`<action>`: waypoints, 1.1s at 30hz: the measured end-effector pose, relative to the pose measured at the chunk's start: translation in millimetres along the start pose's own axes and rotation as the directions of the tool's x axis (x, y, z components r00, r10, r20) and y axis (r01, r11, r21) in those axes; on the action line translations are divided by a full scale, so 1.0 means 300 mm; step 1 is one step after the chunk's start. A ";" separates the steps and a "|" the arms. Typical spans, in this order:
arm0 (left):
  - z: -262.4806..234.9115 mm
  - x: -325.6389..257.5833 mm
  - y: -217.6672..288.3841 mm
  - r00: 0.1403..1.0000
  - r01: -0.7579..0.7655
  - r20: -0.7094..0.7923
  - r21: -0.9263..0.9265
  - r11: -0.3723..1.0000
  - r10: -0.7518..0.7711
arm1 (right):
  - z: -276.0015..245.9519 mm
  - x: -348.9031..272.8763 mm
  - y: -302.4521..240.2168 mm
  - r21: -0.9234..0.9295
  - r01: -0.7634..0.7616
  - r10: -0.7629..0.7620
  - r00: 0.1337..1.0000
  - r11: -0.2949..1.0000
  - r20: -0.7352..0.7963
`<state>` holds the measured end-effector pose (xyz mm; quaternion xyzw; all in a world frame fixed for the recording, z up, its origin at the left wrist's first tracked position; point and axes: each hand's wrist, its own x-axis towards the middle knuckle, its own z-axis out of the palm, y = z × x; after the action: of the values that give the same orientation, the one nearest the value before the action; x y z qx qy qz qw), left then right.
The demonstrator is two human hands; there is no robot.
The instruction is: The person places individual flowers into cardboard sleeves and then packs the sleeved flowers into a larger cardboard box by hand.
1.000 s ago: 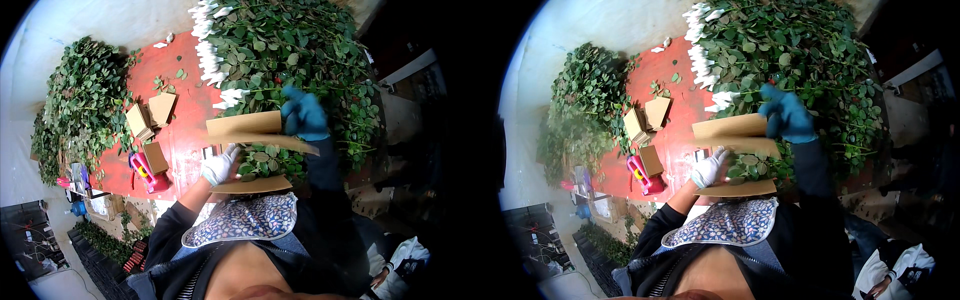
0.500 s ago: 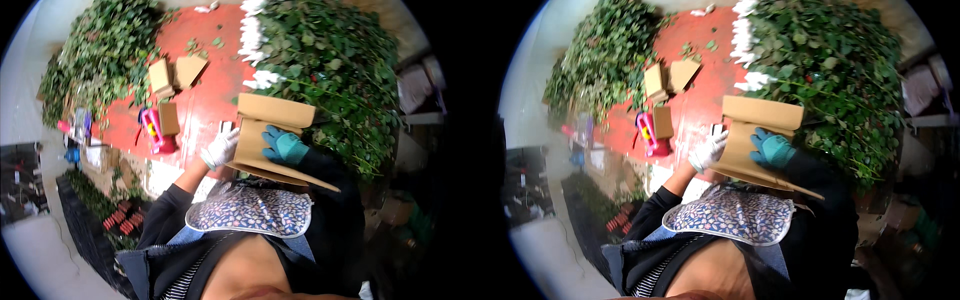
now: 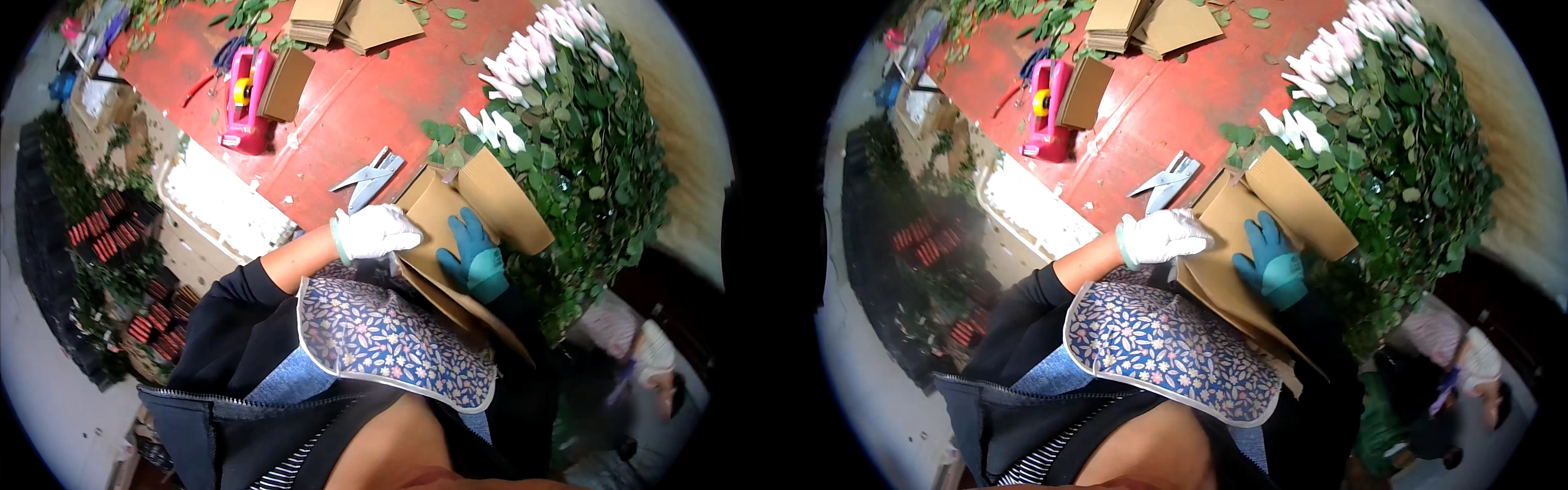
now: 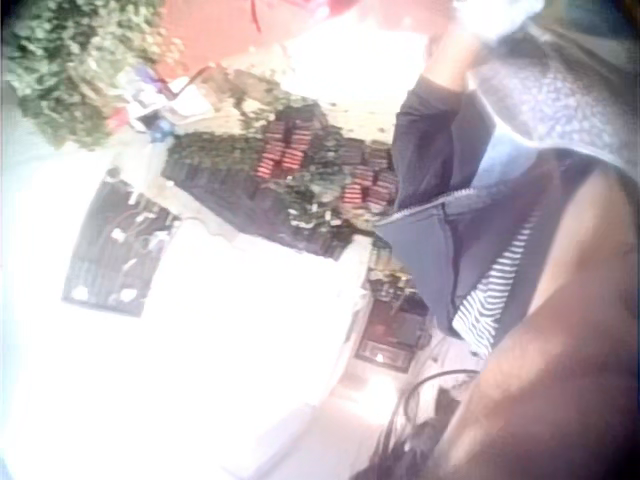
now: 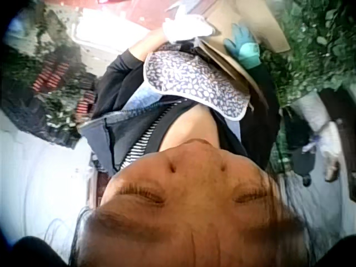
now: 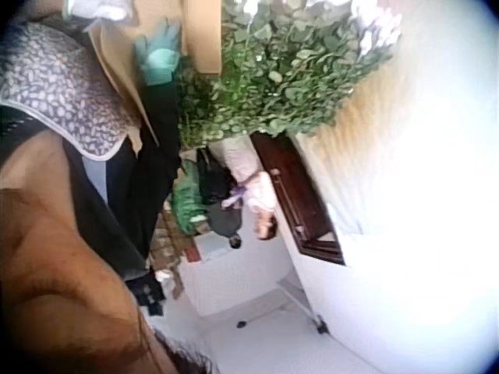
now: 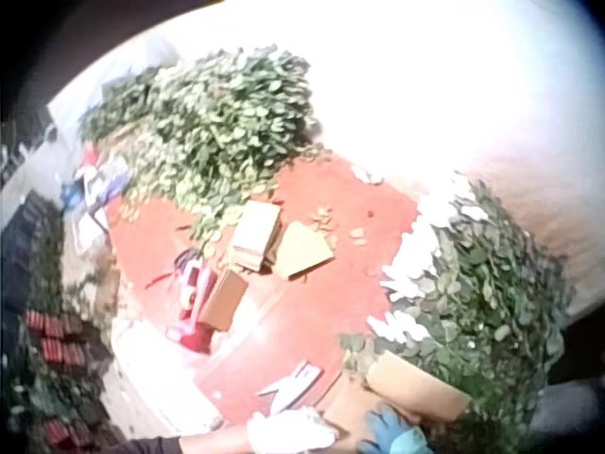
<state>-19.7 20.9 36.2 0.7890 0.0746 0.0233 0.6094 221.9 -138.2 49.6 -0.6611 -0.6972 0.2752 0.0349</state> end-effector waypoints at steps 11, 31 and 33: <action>0.013 -0.002 -0.014 0.999 -0.043 -0.032 0.020 0.999 0.044 | -0.044 0.018 -0.115 -0.227 -0.015 0.013 1.000 0.974 -0.009; -0.669 -0.165 -0.228 0.404 0.864 -0.912 0.357 0.355 -0.068 | -0.013 0.022 -0.119 -0.158 -0.048 0.032 0.994 0.986 -0.102; -0.697 -0.196 -0.218 0.309 0.875 -0.934 0.207 0.437 -0.177 | 0.000 0.022 -0.114 -0.146 -0.047 0.028 0.991 0.988 -0.130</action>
<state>-110.5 228.6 29.7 0.7572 0.6319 0.1245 0.1086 190.3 -131.1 62.2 -0.6909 -0.6996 0.1803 0.0250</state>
